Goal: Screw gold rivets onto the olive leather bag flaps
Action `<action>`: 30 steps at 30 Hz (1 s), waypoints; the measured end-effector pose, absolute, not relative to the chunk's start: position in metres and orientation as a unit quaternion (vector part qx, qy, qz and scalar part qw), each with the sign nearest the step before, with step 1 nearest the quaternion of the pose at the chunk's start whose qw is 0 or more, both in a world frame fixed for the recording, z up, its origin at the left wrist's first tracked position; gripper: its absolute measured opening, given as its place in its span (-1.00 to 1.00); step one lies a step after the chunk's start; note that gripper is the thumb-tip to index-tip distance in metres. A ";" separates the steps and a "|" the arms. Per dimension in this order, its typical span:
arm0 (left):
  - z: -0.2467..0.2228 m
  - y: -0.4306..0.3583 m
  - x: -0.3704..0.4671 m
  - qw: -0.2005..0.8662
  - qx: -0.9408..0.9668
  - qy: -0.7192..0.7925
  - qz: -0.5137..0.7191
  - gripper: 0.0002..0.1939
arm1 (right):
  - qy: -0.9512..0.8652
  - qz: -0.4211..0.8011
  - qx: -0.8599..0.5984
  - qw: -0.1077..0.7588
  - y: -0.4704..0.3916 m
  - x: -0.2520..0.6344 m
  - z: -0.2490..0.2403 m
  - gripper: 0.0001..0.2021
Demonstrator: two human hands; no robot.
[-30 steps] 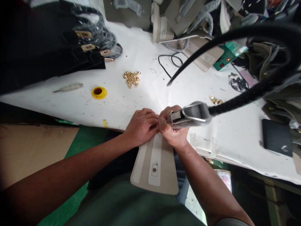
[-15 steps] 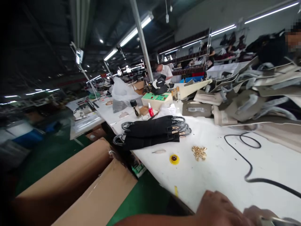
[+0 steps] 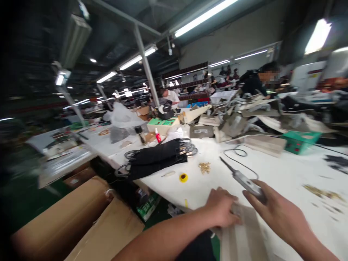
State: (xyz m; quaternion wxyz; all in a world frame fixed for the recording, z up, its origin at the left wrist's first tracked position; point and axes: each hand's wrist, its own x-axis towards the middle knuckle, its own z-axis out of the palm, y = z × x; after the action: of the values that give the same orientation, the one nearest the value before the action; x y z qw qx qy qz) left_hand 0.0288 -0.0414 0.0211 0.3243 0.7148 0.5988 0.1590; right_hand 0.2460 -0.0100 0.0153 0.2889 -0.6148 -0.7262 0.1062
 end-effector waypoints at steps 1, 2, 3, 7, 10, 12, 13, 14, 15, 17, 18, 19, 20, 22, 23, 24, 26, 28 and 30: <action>0.029 -0.041 0.029 0.338 0.704 0.602 0.168 -0.41 | -0.740 0.112 -0.617 0.244 -0.013 0.251 0.020 -0.55; 0.034 -0.039 0.029 0.351 0.703 0.593 0.172 -0.44 | -0.755 0.111 -0.615 0.198 -0.016 0.254 0.023 -0.55; 0.037 -0.036 0.028 0.370 0.702 0.583 0.175 -0.47 | -0.762 0.104 -0.620 0.155 -0.017 0.257 0.025 -0.57; 0.034 -0.032 0.023 0.465 0.681 0.536 0.180 -0.68 | -0.738 0.097 -0.660 0.102 -0.013 0.267 0.025 -0.58; 0.033 -0.054 0.012 0.525 0.645 0.519 0.197 -0.62 | -0.715 0.095 -0.677 0.148 -0.028 0.277 0.028 -0.56; 0.034 -0.078 0.002 0.567 0.581 0.529 0.247 -0.59 | -0.696 0.129 -0.657 0.261 -0.053 0.285 0.031 -0.59; 0.035 -0.089 -0.002 0.592 0.530 0.537 0.285 -0.56 | -0.672 0.169 -0.640 0.331 -0.070 0.289 0.031 -0.61; 0.035 -0.099 -0.005 0.613 0.471 0.542 0.329 -0.52 | -0.637 0.226 -0.623 0.394 -0.089 0.294 0.032 -0.61; 0.035 -0.109 -0.007 0.630 0.412 0.543 0.372 -0.46 | -0.590 0.297 -0.606 0.443 -0.107 0.297 0.031 -0.59; 0.034 -0.125 -0.007 0.645 0.323 0.541 0.433 -0.36 | -0.482 0.437 -0.584 0.485 -0.144 0.297 0.029 -0.49; 0.032 -0.132 -0.006 0.645 0.295 0.541 0.453 -0.32 | -0.429 0.490 -0.574 0.497 -0.160 0.293 0.027 -0.44; 0.031 -0.139 -0.003 0.642 0.271 0.544 0.468 -0.30 | -0.382 0.531 -0.560 0.508 -0.175 0.287 0.025 -0.38; 0.029 -0.146 0.000 0.638 0.252 0.549 0.478 -0.29 | -0.343 0.564 -0.543 0.519 -0.186 0.278 0.022 -0.33; 0.025 -0.161 0.006 0.629 0.227 0.562 0.487 -0.28 | -0.293 0.605 -0.512 0.535 -0.200 0.260 0.017 -0.32; 0.022 -0.169 0.008 0.627 0.223 0.568 0.484 -0.29 | -0.283 0.614 -0.499 0.542 -0.202 0.253 0.015 -0.37; 0.020 -0.176 0.008 0.629 0.225 0.573 0.475 -0.29 | -0.283 0.613 -0.493 0.549 -0.202 0.248 0.014 -0.45; 0.014 -0.186 0.002 0.620 0.253 0.594 0.446 -0.33 | -0.303 0.585 -0.497 0.565 -0.194 0.248 0.017 -0.65; 0.011 -0.188 -0.009 0.561 0.309 0.635 0.433 -0.35 | -0.336 0.556 -0.507 0.567 -0.184 0.257 0.025 -0.73; 0.013 -0.183 -0.018 0.473 0.371 0.666 0.442 -0.32 | -0.372 0.547 -0.512 0.547 -0.173 0.267 0.036 -0.74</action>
State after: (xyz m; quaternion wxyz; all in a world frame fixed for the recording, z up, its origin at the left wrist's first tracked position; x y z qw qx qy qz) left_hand -0.0178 -0.1827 0.0126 0.4728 0.3713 0.6656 0.4422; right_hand 0.2671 -0.1731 0.0362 0.5469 -0.5123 -0.3724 0.5475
